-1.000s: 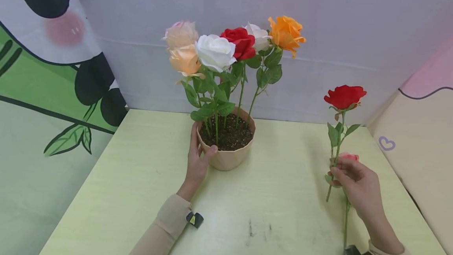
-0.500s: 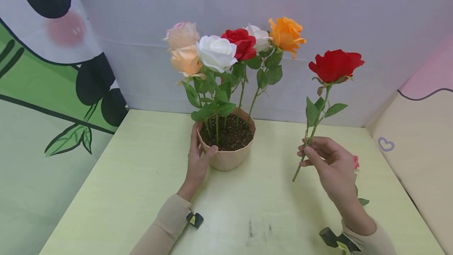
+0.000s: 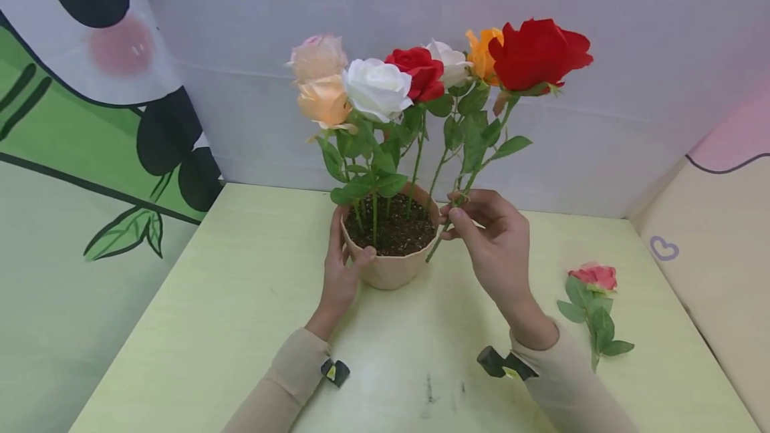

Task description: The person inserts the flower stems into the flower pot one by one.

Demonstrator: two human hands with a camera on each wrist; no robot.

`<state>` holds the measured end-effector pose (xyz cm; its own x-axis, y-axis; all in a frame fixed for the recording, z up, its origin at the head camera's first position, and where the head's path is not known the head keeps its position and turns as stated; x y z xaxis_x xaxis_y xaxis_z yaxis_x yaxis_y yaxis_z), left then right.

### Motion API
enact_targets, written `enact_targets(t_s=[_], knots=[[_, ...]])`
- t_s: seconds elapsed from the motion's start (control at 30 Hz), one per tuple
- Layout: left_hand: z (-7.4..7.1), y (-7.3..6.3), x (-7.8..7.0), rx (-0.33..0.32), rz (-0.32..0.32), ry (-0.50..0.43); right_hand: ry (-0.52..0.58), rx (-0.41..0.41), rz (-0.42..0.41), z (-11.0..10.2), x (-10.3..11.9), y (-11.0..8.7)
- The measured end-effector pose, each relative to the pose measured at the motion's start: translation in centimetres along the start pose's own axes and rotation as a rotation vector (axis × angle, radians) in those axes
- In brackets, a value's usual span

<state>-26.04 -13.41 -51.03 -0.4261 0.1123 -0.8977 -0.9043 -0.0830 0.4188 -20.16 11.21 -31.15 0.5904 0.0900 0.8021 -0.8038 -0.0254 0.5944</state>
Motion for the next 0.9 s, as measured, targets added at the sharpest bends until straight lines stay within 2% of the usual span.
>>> enact_targets(t_s=[0.1, 0.43, 0.47, 0.57, 0.67, 0.73, 0.8, 0.9], knots=[[-0.8, 0.4, 2.8, 0.003, -0.015, -0.005, 0.007, -0.011, -0.001, 1.1, -0.7, 0.4], [-0.8, 0.5, 3.2, 0.007, -0.021, 0.008, -0.163, 0.009, 0.033, 3.8, -3.7, 0.5], [-1.0, 0.7, 3.9, 0.002, -0.032, 0.011, -0.174, 0.011, 0.036, 3.9, -4.0, 0.5], [-0.8, 0.6, 3.1, -0.001, -0.021, 0.019, -0.199, 0.018, 0.047, 4.0, -5.1, 0.2], [-0.1, 0.3, 0.7, 0.010, 0.017, 0.013, -0.214, 0.023, 0.034, 4.1, -5.7, 0.1], [0.0, 0.2, 0.2, 0.013, 0.034, 0.026, -0.238, 0.032, 0.020, 4.1, -5.9, 0.0], [-0.1, 0.2, 0.4, 0.007, 0.023, 0.022, -0.264, 0.043, 0.003, 4.1, -6.1, 0.0], [-0.6, 0.5, 2.4, -0.007, -0.012, 0.029, -0.313, 0.064, -0.029, 4.2, -6.2, 0.0]])
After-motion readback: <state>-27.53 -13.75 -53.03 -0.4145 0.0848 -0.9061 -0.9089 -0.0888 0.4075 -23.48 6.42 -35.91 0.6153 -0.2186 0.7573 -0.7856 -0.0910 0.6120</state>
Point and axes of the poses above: each hand's wrist, its own y-axis towards the middle knuckle, its own z-axis out of the palm, x = y × z, the point moved 6 cm from there along y, towards the middle knuckle, and after that the axes turned 3 degrees about -y, right-handed, at the moved point
